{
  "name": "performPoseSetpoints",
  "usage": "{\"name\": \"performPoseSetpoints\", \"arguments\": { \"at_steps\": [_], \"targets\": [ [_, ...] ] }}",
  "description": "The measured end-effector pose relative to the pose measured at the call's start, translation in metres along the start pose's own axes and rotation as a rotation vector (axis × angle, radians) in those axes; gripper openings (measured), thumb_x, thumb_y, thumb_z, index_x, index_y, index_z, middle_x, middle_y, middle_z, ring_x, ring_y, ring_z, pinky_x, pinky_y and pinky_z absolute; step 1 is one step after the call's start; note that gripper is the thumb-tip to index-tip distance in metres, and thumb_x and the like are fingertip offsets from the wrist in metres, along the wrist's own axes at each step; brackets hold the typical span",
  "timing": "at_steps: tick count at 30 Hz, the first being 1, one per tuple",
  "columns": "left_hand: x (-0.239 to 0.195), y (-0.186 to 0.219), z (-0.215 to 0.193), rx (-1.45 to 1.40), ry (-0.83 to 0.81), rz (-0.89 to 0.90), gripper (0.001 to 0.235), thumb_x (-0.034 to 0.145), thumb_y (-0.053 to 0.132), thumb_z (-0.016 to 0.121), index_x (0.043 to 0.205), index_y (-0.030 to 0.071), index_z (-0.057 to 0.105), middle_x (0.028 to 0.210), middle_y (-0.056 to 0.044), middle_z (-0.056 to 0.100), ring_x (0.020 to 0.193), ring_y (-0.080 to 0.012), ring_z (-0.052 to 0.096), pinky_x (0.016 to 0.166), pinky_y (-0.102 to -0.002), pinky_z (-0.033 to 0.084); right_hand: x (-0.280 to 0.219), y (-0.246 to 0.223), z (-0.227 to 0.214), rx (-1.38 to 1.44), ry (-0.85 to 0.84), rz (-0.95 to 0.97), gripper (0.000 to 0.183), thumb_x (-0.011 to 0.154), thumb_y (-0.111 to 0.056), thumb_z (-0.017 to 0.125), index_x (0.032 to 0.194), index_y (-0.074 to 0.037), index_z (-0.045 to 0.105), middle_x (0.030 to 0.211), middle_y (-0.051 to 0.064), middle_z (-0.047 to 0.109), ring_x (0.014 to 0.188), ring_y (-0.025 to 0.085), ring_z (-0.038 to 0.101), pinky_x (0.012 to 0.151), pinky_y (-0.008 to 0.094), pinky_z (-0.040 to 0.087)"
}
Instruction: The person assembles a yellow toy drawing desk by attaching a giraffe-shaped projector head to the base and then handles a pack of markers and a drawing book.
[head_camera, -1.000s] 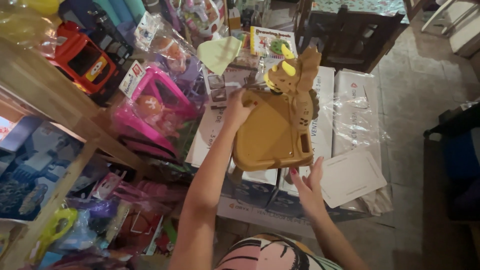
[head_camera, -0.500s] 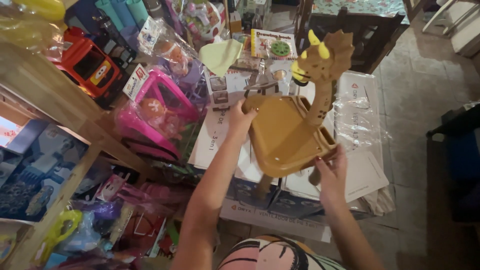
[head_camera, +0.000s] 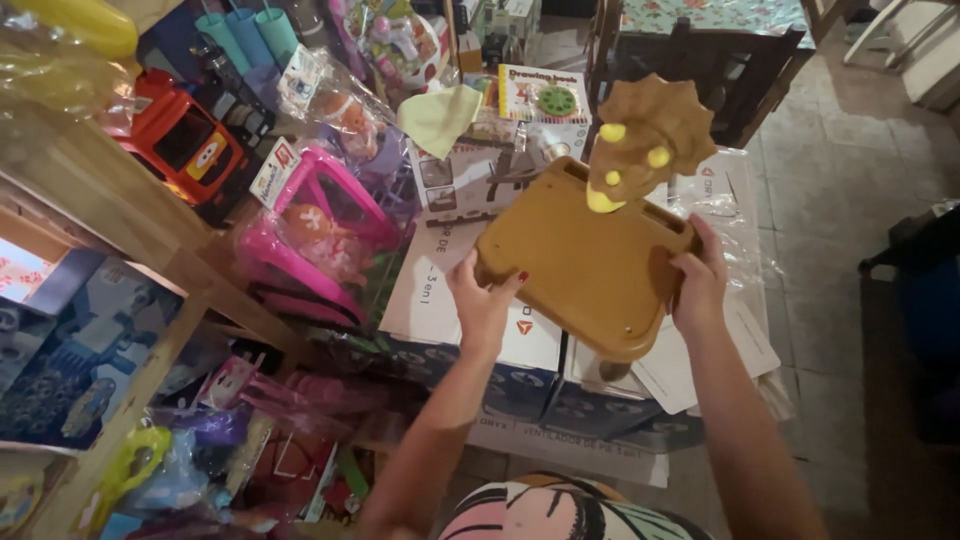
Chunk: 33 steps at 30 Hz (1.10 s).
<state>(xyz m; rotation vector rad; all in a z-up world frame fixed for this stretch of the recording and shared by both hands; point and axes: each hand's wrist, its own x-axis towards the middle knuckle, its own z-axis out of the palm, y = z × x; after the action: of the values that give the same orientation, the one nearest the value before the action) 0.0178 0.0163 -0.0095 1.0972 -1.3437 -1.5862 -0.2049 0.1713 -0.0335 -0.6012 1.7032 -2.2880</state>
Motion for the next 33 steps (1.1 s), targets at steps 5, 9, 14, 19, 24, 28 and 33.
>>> {"name": "performPoseSetpoints", "arguments": {
  "at_steps": [5,9,14,19,24,28,33],
  "targets": [
    [-0.009,-0.018,-0.005,-0.172,0.003,0.166,0.089,0.071,0.003,0.087,0.145,-0.009,0.037,0.149,-0.036,0.028,0.119,-0.0503,0.056,0.098,-0.045,0.057,0.015,-0.016,0.019,0.000,-0.122,0.087,0.072,0.073,0.003,0.049,0.142,-0.013,0.055,0.137,0.007,0.053,0.127,0.020,0.051,0.109,0.033,0.044],
    [-0.009,-0.038,-0.014,-0.101,0.054,0.204,0.073,0.074,0.004,0.086,0.136,-0.004,0.048,0.116,-0.028,0.059,0.098,-0.0346,0.069,0.086,-0.040,0.061,0.037,-0.003,0.018,-0.002,-0.174,0.155,0.071,0.073,0.001,0.048,0.142,-0.017,0.057,0.138,0.006,0.057,0.126,0.018,0.054,0.109,0.031,0.045],
    [-0.021,-0.028,-0.012,-0.136,0.098,0.239,0.081,0.065,0.002,0.091,0.138,-0.002,0.056,0.126,-0.031,0.052,0.117,-0.0459,0.062,0.096,-0.047,0.055,0.061,0.014,0.020,0.060,-0.308,0.203,0.075,0.068,0.005,0.046,0.141,-0.009,0.058,0.124,0.007,0.061,0.104,0.015,0.061,0.090,0.025,0.053],
    [-0.023,-0.031,-0.025,-0.075,0.053,0.124,0.074,0.069,0.005,0.091,0.136,-0.004,0.059,0.121,-0.027,0.052,0.111,-0.0433,0.067,0.089,-0.041,0.060,0.076,0.028,0.017,0.000,-0.369,0.207,0.073,0.069,0.005,0.047,0.139,-0.011,0.060,0.122,0.007,0.061,0.104,0.016,0.061,0.090,0.026,0.053],
    [-0.021,-0.040,-0.022,-0.072,0.098,0.080,0.073,0.066,0.007,0.093,0.131,-0.005,0.063,0.119,-0.028,0.055,0.102,-0.0404,0.071,0.080,-0.038,0.063,0.083,0.037,0.014,-0.062,-0.416,0.183,0.073,0.070,0.005,0.046,0.140,-0.010,0.059,0.130,0.010,0.059,0.114,0.020,0.057,0.100,0.030,0.048],
    [-0.012,-0.054,-0.021,-0.058,0.111,0.085,0.072,0.062,0.009,0.094,0.127,-0.005,0.066,0.117,-0.027,0.058,0.095,-0.0358,0.072,0.071,-0.034,0.064,0.082,0.034,0.015,-0.118,-0.431,0.170,0.073,0.070,0.005,0.046,0.141,-0.009,0.058,0.134,0.012,0.058,0.121,0.021,0.054,0.107,0.032,0.043],
    [-0.002,-0.067,-0.027,-0.095,0.125,0.163,0.074,0.057,0.010,0.098,0.123,-0.004,0.068,0.115,-0.026,0.059,0.096,-0.0355,0.070,0.073,-0.035,0.064,0.079,0.037,0.003,-0.157,-0.406,0.145,0.074,0.073,0.005,0.050,0.145,-0.007,0.052,0.140,0.014,0.052,0.130,0.026,0.046,0.114,0.040,0.035]
  ]
}}
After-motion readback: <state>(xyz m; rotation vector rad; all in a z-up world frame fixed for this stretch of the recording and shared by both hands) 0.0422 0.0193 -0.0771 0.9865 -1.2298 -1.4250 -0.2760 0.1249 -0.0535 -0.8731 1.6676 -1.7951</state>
